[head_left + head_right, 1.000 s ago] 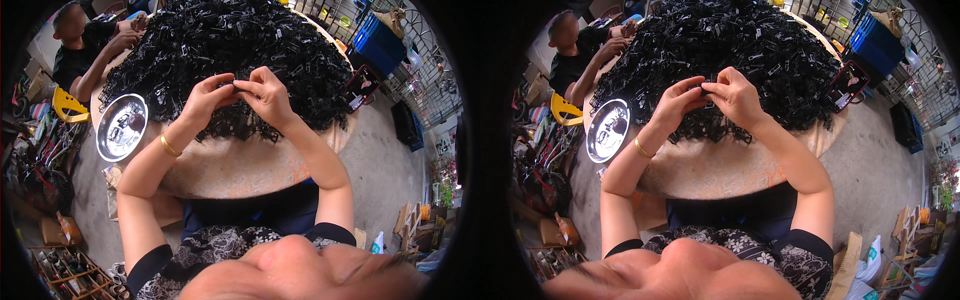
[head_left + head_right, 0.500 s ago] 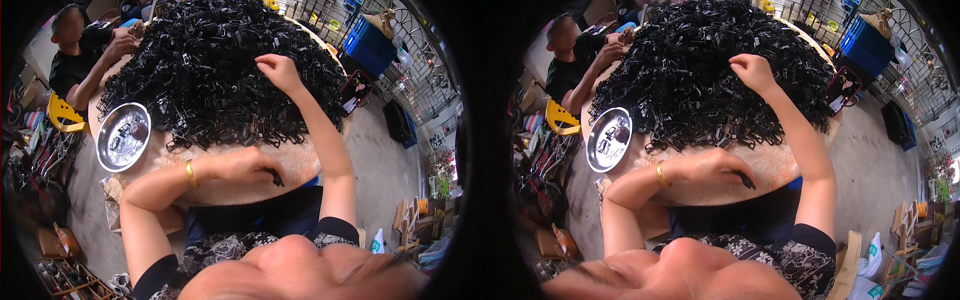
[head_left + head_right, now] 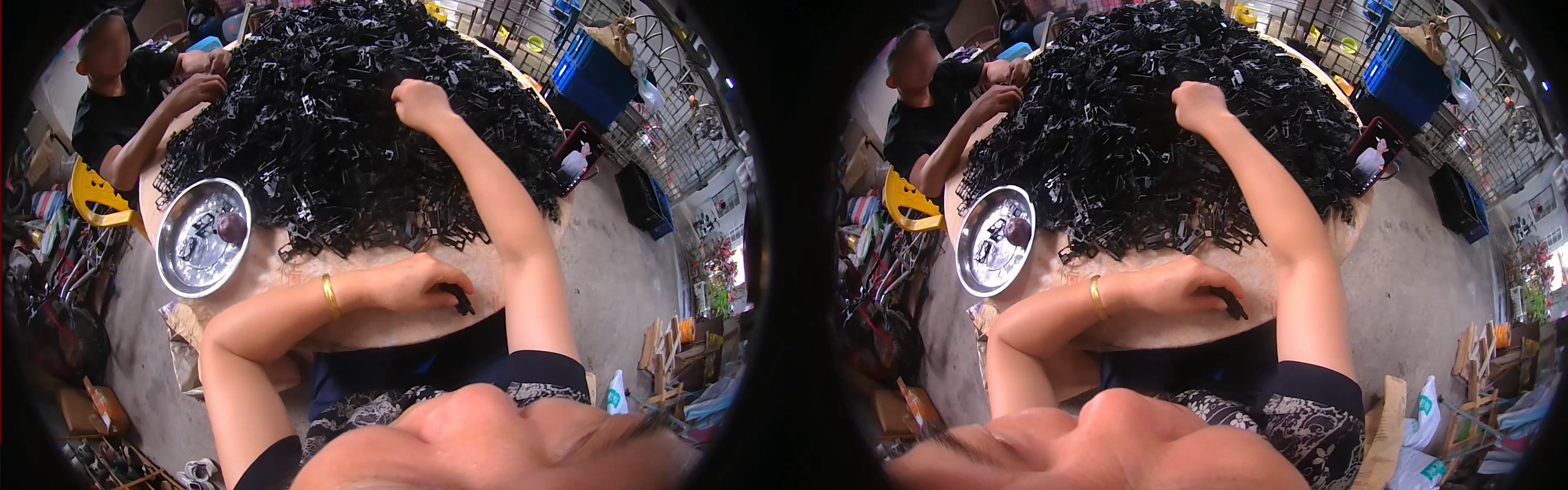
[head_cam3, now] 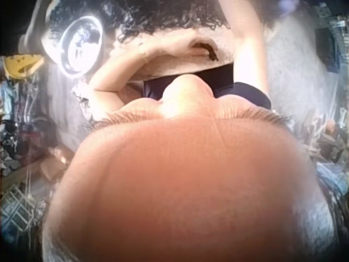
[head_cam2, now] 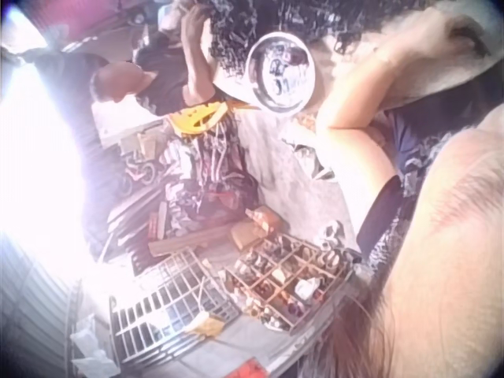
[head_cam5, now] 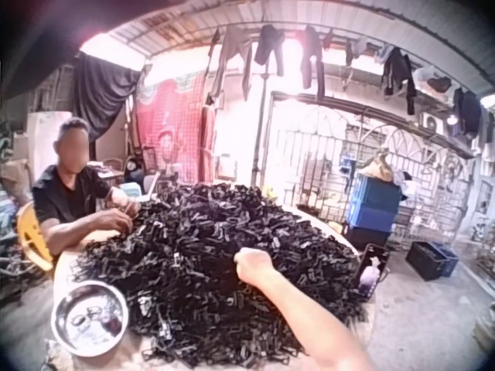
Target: The person assembles small black plastic components by hand, fitting the pieces together and placing the assembled units on the table.
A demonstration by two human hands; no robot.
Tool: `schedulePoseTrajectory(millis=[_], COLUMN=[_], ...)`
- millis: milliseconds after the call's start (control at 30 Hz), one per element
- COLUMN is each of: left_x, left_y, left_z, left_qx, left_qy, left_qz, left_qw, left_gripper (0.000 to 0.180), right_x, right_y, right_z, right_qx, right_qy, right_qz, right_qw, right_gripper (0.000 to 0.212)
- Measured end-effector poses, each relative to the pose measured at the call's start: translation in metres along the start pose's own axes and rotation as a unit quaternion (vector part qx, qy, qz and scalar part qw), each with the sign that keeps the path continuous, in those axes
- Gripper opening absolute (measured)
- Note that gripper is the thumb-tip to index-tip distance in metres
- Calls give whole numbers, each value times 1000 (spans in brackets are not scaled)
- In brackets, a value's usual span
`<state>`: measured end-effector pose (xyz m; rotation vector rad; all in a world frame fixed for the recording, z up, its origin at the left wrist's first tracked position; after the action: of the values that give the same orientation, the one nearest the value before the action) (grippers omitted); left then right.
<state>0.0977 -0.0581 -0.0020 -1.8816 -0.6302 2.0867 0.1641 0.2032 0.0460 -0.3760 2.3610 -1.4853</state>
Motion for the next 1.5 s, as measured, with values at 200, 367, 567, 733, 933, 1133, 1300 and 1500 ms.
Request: schedulePoseTrajectory(millis=[200,367,567,733,933,1133,1300,1500], left_x=[7,10,10,21,48,77,77,64], left_y=[1,-1,-5,-15,-54,-112,-120,-119], left_z=[-6,-4,-5,-8,3,29,32,28], left_qx=[-29,-35,-48,-96,-185,-366,-383,-388], left_qy=[5,24,16,23,-109,-108,-108,-88], left_qz=[-3,5,27,53,283,391,391,308], left_qw=[1000,999,998,994,935,838,830,864], left_gripper=[26,26,27,27,29,35,38,35], right_x=[-11,-6,16,22,2,-2,45,49], right_y=[-15,18,-11,-52,-65,-32,-44,-76], right_z=[-10,-21,20,65,107,115,112,116], right_qx=[-50,59,-28,-143,-282,-255,-166,-244], right_qy=[18,39,-92,-87,65,112,40,-5], right_qz=[26,-60,9,-90,-333,-562,-555,-395], right_qw=[998,996,995,982,898,779,814,886], right_gripper=[56,56,29,18,23,26,25,28])
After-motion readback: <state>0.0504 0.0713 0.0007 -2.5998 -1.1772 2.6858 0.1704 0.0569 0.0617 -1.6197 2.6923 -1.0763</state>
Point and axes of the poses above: each hand's wrist, its own z-axis away from the middle knuckle, its own y-axis out of the palm, x = y × z, the point moved 10 cm from there along -z, towards the middle knuckle, and after that the axes turned 12 degrees about -y, right-handed, at the moved point
